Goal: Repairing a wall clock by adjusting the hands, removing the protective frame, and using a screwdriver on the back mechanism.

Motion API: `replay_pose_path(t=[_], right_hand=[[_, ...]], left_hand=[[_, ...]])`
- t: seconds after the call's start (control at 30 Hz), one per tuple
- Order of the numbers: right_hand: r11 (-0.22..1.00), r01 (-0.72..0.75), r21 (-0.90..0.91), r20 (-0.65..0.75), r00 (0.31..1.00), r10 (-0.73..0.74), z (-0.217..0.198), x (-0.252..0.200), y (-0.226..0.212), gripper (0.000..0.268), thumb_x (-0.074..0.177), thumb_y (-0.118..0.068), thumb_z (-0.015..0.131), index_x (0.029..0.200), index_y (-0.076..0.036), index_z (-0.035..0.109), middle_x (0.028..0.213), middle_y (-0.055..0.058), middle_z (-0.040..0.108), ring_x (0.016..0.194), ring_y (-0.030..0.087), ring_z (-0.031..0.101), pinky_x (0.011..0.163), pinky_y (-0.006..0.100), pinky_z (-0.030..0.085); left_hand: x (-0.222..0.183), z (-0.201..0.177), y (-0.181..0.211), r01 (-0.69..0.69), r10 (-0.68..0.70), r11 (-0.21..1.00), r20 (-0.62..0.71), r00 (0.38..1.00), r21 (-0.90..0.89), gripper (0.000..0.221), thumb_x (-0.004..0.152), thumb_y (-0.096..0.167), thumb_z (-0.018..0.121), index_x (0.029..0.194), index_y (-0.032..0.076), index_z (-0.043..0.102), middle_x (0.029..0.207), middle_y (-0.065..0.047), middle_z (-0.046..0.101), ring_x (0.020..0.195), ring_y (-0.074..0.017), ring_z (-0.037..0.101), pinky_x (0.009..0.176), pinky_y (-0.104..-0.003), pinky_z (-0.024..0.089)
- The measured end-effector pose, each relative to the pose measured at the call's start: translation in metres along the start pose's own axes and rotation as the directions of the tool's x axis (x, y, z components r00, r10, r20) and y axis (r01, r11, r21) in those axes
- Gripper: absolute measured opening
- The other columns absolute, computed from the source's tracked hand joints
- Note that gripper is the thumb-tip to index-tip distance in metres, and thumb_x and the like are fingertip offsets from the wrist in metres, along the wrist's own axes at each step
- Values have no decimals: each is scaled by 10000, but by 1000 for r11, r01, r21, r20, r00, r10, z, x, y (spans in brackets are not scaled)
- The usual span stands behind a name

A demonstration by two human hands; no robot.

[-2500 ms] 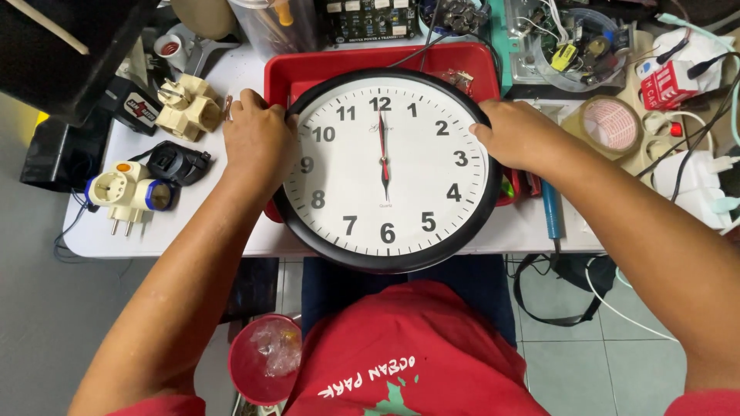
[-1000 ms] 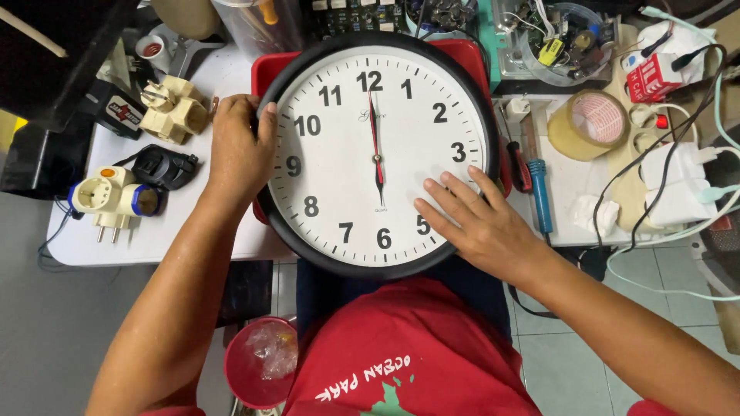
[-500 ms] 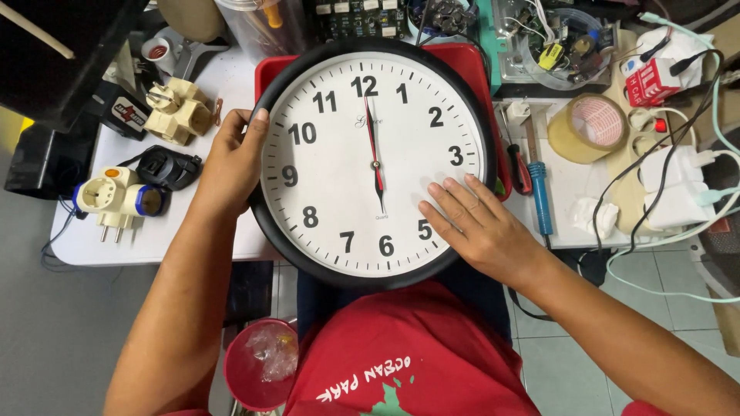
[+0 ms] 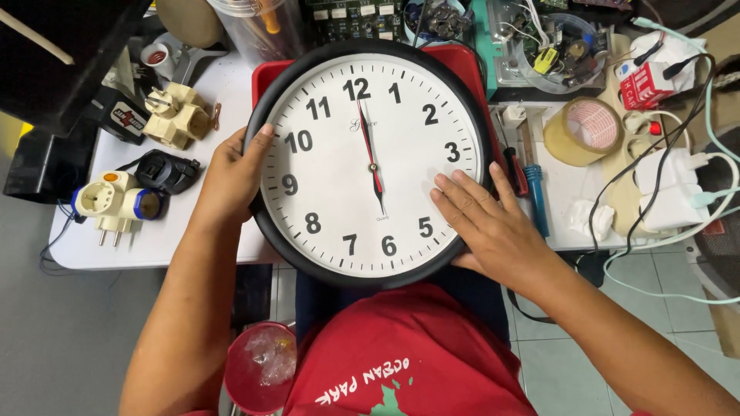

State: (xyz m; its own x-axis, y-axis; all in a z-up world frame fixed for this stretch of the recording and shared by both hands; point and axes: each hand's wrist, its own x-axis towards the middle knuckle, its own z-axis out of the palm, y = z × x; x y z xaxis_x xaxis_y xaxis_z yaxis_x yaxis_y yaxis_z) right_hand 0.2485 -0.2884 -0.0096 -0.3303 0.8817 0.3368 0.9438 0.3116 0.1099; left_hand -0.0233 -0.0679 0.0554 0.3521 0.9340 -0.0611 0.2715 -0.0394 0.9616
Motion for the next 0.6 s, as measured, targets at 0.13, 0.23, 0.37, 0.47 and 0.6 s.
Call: replay_pose_path(t=[0.13,0.23,0.37,0.47,0.6], right_hand=[[990,-38,139,22,999,35,-8,-1,2,1277,633,-851,688,1582,-52,386,1660,165,365,1527,335,311,1272,622,24],[920,-186,345,-24,978,207,-7,2,17,1168,785,-903,420,1573,-42,379,1635,181,390,1528,331,301,1293,567,18],[692,-340,637,-154,823,546,-28,22,36,693,1087,-366,445,1580,98,298,1547,356,406,1422,489,409,1192,605,289],[224,-490,842,163,628,761,-26,22,47,580,1091,-302,518,1534,45,376,1493,330,471,1344,436,507,1142,584,393],[-304,-445,842,499,431,752,-13,37,52,403,1007,-352,685,1315,-92,666,1109,152,735,931,212,735,857,427,628]], left_hand=[[8,-8,-14,-16,16,999,-5,1000,-30,428,1061,359,618,1271,-10,668,620,62,420,484,-14,329,461,-167,299],[6,-16,-14,10,-10,996,11,1000,-85,433,1052,337,633,1317,-5,662,647,29,498,489,-16,442,481,-141,385],[16,-26,-31,52,-46,981,41,998,-185,430,1043,356,660,1311,20,676,757,-51,651,603,-83,632,587,-258,583],[17,-26,-25,73,-61,972,59,996,-222,420,1033,346,670,1304,25,678,808,-85,692,667,-111,687,643,-311,634],[12,-20,-10,148,-128,958,96,987,-246,487,994,394,710,1291,10,678,840,-105,715,689,-153,722,662,-347,651]])
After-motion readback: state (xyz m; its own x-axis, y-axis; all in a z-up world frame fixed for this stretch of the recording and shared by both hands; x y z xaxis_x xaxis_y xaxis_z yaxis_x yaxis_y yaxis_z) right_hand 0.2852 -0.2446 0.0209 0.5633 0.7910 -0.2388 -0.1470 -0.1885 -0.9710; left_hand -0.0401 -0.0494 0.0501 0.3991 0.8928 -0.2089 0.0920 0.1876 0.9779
